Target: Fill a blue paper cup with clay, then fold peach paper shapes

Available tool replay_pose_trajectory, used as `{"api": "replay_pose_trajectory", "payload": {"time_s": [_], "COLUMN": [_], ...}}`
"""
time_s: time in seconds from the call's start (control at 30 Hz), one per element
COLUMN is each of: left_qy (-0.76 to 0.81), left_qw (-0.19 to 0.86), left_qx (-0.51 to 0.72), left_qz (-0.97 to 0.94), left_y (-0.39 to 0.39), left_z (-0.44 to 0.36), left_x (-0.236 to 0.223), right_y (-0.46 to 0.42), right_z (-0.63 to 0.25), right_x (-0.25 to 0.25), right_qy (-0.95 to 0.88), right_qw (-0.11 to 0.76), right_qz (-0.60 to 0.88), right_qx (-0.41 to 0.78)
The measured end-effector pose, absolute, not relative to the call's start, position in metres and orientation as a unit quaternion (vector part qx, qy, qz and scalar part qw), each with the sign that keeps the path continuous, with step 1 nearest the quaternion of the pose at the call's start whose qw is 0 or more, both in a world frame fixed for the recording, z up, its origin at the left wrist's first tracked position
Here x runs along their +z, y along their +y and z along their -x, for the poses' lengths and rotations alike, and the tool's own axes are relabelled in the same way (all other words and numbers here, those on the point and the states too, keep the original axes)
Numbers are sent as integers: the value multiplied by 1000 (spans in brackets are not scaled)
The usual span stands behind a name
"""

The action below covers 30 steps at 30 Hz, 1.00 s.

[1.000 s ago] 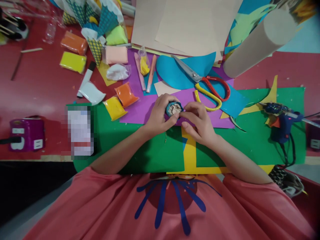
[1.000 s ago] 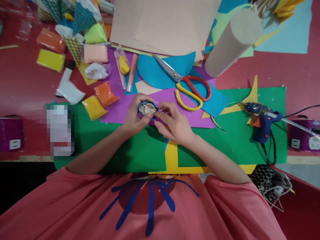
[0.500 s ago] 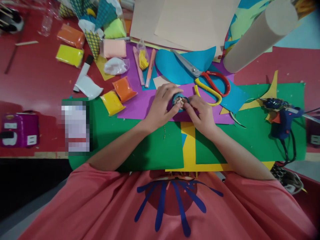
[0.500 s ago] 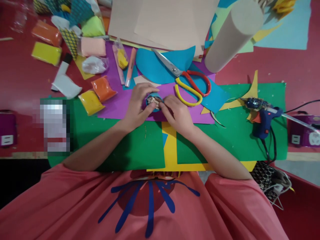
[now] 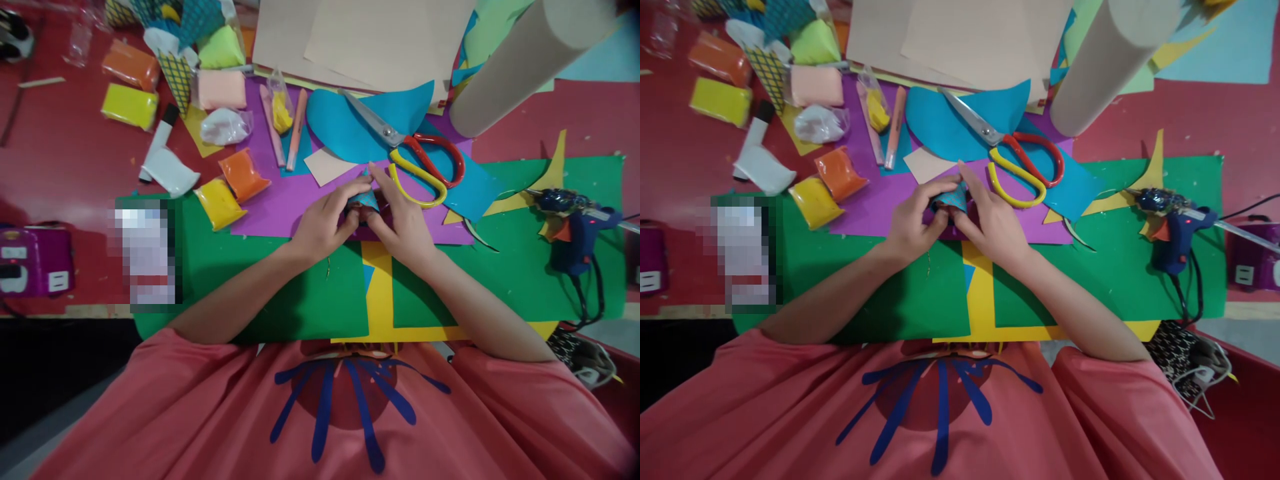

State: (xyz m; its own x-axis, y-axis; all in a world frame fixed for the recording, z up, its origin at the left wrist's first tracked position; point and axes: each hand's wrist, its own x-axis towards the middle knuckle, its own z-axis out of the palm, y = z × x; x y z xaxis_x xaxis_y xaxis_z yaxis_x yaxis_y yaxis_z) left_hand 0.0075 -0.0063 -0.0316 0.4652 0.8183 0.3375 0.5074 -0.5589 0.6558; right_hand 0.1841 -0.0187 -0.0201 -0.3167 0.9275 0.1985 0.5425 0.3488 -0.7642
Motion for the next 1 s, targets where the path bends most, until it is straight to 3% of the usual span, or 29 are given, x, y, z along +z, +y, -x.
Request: {"api": "replay_pose_trajectory", "payload": {"time_s": [0.23,0.67,0.83,1.0], "left_qy": [314,376,308,379], "left_qw": [219,226,216,130], "left_qx": [409,408,350,299], "left_qz": [-828,-801,-858,-866], "left_y": [-5,-12,-6,-2], "left_z": [-7,-9,-3,-2], "left_x": [-30,-25,-15,-22], "right_y": [-20,-23,-18,-18], "right_z": [-181,-181,-184,-182], "right_x": [-25,-25,-21,-20], "right_qy": [-769,-758,-673,-595], "right_qw": [300,352,396,376], "right_qz": [479,451,474,449], "right_qx": [298,314,407,550]}}
